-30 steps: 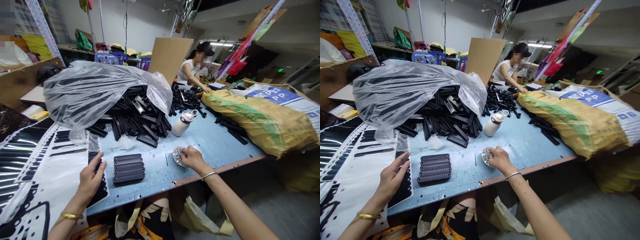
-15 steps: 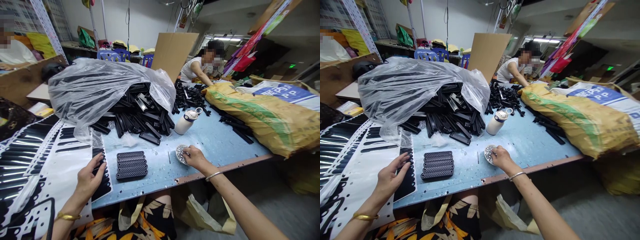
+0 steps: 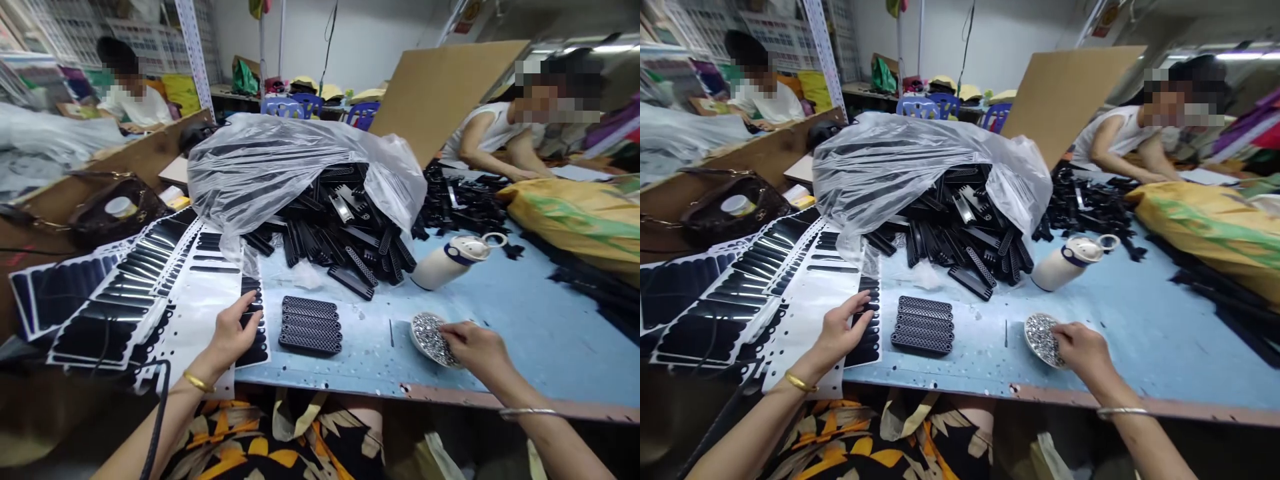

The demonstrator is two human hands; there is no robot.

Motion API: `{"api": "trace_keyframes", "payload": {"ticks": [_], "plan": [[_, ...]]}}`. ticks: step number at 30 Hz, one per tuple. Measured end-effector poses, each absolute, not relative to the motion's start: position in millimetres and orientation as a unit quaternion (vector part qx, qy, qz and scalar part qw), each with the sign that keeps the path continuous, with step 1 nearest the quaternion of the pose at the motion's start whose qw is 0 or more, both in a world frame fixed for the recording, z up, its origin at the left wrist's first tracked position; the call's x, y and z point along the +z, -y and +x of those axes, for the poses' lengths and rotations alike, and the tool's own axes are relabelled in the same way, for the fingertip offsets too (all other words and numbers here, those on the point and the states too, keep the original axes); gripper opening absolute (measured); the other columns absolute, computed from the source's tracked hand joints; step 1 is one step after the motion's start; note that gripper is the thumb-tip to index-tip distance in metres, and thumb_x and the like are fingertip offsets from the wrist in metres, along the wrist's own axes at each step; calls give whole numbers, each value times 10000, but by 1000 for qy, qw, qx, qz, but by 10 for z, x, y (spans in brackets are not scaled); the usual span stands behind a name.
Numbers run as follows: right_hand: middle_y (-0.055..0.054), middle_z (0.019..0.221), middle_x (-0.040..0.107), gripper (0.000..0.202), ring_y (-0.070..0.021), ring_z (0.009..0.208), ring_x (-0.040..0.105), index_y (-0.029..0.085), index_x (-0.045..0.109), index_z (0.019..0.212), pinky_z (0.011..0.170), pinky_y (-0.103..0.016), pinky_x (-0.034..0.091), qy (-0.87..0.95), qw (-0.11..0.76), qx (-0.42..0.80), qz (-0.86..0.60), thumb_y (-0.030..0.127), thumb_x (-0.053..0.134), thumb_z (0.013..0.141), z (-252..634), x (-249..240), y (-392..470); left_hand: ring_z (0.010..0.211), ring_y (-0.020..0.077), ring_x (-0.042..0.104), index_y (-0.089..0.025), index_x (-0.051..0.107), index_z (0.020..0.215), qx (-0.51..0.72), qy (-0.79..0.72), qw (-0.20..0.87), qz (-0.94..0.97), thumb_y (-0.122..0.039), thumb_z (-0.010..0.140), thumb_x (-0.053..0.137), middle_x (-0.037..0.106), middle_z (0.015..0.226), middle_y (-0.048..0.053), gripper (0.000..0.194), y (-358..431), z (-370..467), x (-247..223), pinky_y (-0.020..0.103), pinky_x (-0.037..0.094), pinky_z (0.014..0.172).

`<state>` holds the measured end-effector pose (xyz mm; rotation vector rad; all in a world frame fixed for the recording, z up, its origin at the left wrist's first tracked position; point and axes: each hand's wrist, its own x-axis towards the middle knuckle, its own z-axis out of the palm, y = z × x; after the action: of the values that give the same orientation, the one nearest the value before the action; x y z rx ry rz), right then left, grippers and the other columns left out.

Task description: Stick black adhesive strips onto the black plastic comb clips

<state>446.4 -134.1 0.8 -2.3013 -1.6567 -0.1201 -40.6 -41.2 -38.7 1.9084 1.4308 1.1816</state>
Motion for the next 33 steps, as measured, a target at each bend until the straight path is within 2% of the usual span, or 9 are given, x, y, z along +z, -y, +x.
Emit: {"api": "trace_keyframes", "payload": {"ticks": [4,7,11,13,18,23,26,30,33], "plan": [[-32,551,692,160,-223,495,643,231,714,626,479,-315,486,494,228,59,-837,278,561,633,4492,39,1337,950,229,715,-142,636,1180,429,-522,236,698,-337,826,576,741,1056,105,409,437,-394,-394,360,593,858],[-44,574,698,183,-196,438,608,222,729,696,450,-309,491,512,281,114,-804,342,592,681,4105,146,1241,945,228,714,-137,634,1181,422,-503,237,716,-318,835,568,740,1046,111,396,433,-328,-374,356,595,840],[-35,674,702,198,-154,484,612,216,740,771,455,-265,485,671,242,209,-669,274,551,771,3093,221,913,842,211,717,-132,653,1132,402,-446,222,768,-233,844,537,745,995,119,327,346,-145,-310,345,594,790],[-33,703,690,207,-143,538,615,208,727,752,502,-254,495,749,219,187,-597,194,527,801,2608,186,729,849,216,711,-126,654,1116,381,-429,210,792,-185,837,525,739,1009,130,313,275,-50,-279,356,587,805],[-46,745,654,215,-163,700,625,186,730,781,675,-275,499,794,181,164,-557,72,547,784,2038,26,445,959,249,686,-137,645,1096,329,-407,197,829,-141,798,552,722,1037,126,312,151,92,-227,393,559,866],[-35,749,623,156,-167,690,600,198,740,864,653,-274,469,807,149,149,-552,125,628,784,2066,-10,420,923,240,671,-149,657,984,291,-392,221,844,-137,789,559,706,966,105,218,140,115,-177,381,538,849],[-30,759,642,171,-160,691,609,206,733,887,656,-269,475,806,177,145,-546,119,628,785,2162,-23,425,937,233,657,-166,662,933,273,-388,218,853,-108,784,542,695,942,93,200,143,121,-158,372,519,862],[-17,714,661,187,-151,669,622,206,702,770,647,-265,483,786,229,138,-557,85,560,787,2318,-73,418,962,244,647,-176,671,905,255,-385,208,862,-99,779,547,692,933,96,193,113,156,-167,375,507,871],[-9,677,657,150,-144,618,609,208,669,700,602,-255,474,774,238,128,-572,138,577,794,2381,-112,405,939,242,654,-163,685,954,235,-411,201,858,-98,803,523,701,937,109,231,2,191,-172,373,508,862]]}}
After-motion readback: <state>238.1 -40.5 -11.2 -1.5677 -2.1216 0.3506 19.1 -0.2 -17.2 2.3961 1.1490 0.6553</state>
